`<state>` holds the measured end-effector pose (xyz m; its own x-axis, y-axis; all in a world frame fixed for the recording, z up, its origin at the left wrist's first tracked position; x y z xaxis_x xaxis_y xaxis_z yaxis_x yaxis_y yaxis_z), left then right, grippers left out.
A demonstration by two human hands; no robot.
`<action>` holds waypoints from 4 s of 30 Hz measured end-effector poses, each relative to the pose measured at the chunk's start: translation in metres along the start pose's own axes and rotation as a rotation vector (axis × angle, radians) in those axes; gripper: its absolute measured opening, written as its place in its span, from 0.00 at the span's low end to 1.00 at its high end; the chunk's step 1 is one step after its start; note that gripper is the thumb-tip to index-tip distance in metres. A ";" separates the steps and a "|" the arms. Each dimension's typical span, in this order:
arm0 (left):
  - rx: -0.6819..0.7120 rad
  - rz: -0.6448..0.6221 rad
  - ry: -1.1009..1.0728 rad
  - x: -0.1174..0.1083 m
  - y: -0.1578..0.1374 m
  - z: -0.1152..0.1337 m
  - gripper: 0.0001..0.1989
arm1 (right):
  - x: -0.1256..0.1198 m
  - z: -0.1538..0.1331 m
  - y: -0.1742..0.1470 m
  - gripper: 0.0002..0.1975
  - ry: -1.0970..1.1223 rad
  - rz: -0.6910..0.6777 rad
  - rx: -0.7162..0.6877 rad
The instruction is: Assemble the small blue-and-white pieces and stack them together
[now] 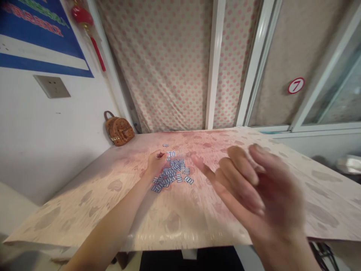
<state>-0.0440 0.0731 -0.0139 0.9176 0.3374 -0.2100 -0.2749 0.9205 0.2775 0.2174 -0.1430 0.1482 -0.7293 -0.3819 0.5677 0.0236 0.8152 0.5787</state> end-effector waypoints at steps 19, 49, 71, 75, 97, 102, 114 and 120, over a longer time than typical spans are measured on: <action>-0.040 -0.030 -0.087 -0.002 -0.003 0.011 0.04 | -0.039 0.067 0.058 0.20 -0.194 0.004 0.090; -0.056 -0.060 -0.028 0.005 -0.021 0.030 0.03 | -0.142 0.207 0.067 0.05 -1.510 -0.669 0.190; -0.035 -0.144 -0.144 0.018 -0.031 0.028 0.05 | -0.113 0.187 0.067 0.12 -0.895 -0.190 0.094; -0.036 -0.187 -0.130 0.018 -0.035 0.032 0.06 | -0.110 0.188 0.065 0.12 -0.967 -0.166 0.093; -0.065 -0.238 -0.182 0.024 -0.039 0.030 0.09 | -0.104 0.185 0.061 0.11 -1.173 -0.229 0.050; -0.059 -0.252 -0.188 0.025 -0.039 0.029 0.09 | -0.109 0.191 0.061 0.11 -1.156 -0.246 0.021; -0.163 -0.268 -0.255 0.019 -0.040 0.036 0.11 | -0.112 0.189 0.062 0.23 -1.244 -0.426 -0.110; -0.197 -0.271 -0.286 0.019 -0.037 0.033 0.09 | -0.115 0.191 0.063 0.20 -1.246 -0.405 -0.152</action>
<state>-0.0065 0.0395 0.0033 0.9991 0.0357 0.0248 -0.0371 0.9976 0.0582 0.1721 0.0351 0.0076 -0.8379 0.1348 -0.5289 -0.3275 0.6511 0.6847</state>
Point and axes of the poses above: each hand's wrist, its own y-axis towards the middle knuckle, its own x-axis out of the palm, z = x × y, the point moved 1 cm from there along y, towards the middle knuckle, and after that the axes turned 14 degrees about -x, right-handed, at the moved point
